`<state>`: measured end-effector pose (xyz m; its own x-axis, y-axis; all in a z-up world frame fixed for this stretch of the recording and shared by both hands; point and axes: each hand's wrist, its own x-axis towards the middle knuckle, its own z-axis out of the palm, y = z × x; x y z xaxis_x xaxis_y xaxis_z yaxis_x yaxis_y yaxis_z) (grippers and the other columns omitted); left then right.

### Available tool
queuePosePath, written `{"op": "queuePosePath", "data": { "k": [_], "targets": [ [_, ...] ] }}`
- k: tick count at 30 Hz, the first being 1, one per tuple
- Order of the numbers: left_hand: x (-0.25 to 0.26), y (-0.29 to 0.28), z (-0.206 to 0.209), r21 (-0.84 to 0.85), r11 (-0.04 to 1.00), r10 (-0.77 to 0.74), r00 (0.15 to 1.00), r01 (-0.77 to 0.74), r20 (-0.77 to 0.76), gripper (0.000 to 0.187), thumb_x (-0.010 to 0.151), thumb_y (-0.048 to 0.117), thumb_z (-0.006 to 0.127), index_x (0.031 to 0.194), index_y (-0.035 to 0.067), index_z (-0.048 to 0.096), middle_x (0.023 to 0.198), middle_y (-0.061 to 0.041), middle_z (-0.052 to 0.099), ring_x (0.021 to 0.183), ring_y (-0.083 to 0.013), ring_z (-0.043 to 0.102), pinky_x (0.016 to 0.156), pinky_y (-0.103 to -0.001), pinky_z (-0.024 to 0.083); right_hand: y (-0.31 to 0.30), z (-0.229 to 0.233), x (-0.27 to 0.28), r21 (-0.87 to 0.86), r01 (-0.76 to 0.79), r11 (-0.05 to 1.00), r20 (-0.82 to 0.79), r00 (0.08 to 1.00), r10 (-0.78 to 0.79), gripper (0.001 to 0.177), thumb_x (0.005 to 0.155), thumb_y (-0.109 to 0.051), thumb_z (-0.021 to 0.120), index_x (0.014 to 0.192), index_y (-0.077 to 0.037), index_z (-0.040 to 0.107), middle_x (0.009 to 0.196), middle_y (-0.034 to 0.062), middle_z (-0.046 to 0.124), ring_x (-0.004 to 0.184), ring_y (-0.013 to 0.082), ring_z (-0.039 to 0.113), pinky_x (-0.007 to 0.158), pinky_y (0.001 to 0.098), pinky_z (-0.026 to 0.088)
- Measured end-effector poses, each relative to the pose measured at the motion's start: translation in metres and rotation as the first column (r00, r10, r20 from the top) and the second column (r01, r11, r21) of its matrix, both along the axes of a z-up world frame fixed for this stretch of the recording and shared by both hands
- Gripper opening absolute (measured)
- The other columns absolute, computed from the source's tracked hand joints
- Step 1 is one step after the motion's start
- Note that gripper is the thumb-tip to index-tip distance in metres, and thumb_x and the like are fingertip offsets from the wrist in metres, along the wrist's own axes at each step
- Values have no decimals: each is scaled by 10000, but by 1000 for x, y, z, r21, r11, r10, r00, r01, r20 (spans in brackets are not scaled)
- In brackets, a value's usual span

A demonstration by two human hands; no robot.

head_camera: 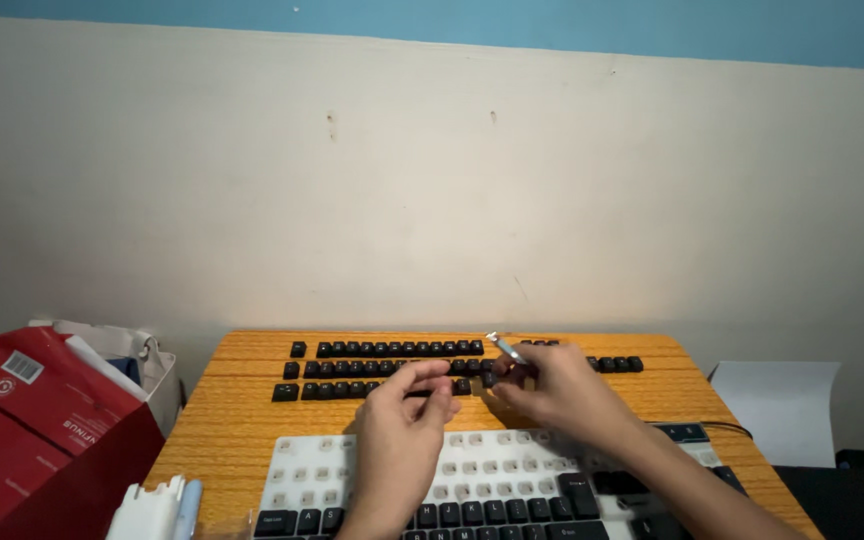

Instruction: The person uses a metal keycap puller to remove black keycaps from a white keyboard base and places them in rows on the wooden table. The person continues removing keycaps one by one and arranging them in neat lines across the table surface.

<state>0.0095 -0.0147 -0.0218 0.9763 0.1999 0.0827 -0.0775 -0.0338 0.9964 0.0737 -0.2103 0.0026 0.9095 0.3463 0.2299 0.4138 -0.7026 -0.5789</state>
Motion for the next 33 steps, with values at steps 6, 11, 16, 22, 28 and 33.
{"op": "queuePosePath", "data": {
  "k": [6, 11, 16, 22, 28, 33],
  "targets": [
    [3, 1, -3, -59, 998, -1, 997, 6, 79, 216, 907, 14, 624, 1101, -8, 716, 946, -96, 766, 788, -160, 786, 660, -251, 594, 14, 1, 4, -195, 51, 979, -89, 994, -70, 268, 815, -240, 787, 947, -10, 745, 697, 147, 732, 572, 241, 677, 603, 365, 546],
    [-1, 1, 1, -8, 1000, -3, 1000, 3, 1, 215, 901, 20, 609, 1085, 8, 720, 919, -79, 767, 771, -132, 770, 630, -249, 570, 15, -3, 5, -127, 0, 992, -38, 999, -5, 295, 780, -224, 798, 955, 8, 748, 754, 141, 765, 640, 230, 741, 646, 342, 588],
    [-1, 0, 1, 0, 1000, 4, 1000, -4, 15, 211, 894, 6, 610, 1073, -1, 721, 918, -80, 760, 750, -133, 760, 620, -248, 571, 15, -10, 7, -111, -17, 994, -11, 1000, 16, 290, 783, -198, 790, 993, -1, 756, 809, 162, 780, 693, 253, 770, 694, 341, 609],
    [2, -1, -2, -10, 1000, 20, 1000, -21, -12, 207, 892, 7, 610, 1065, 8, 725, 905, -79, 768, 734, -128, 771, 634, -240, 584, 14, -11, 6, -83, -23, 996, -14, 1000, 22, 282, 784, -197, 793, 985, -2, 756, 816, 164, 783, 714, 257, 778, 707, 341, 615],
    [5, -1, -8, -31, 999, 19, 1000, -19, 25, 191, 898, 1, 619, 1057, -1, 725, 898, -88, 762, 720, -140, 768, 628, -245, 588, 14, -11, 7, -68, -30, 997, -5, 1000, 30, 272, 780, -193, 795, 974, -5, 759, 809, 160, 782, 712, 255, 778, 707, 339, 615],
    [-1, -3, 2, 35, 999, 32, 999, -33, 19, 189, 889, -3, 623, 1046, 3, 729, 881, -79, 767, 704, -122, 759, 587, -250, 561, 15, -8, 5, -68, -24, 997, -11, 1000, 24, 275, 794, -203, 788, 981, -5, 754, 793, 156, 776, 704, 245, 773, 706, 332, 612]
  ]
}}
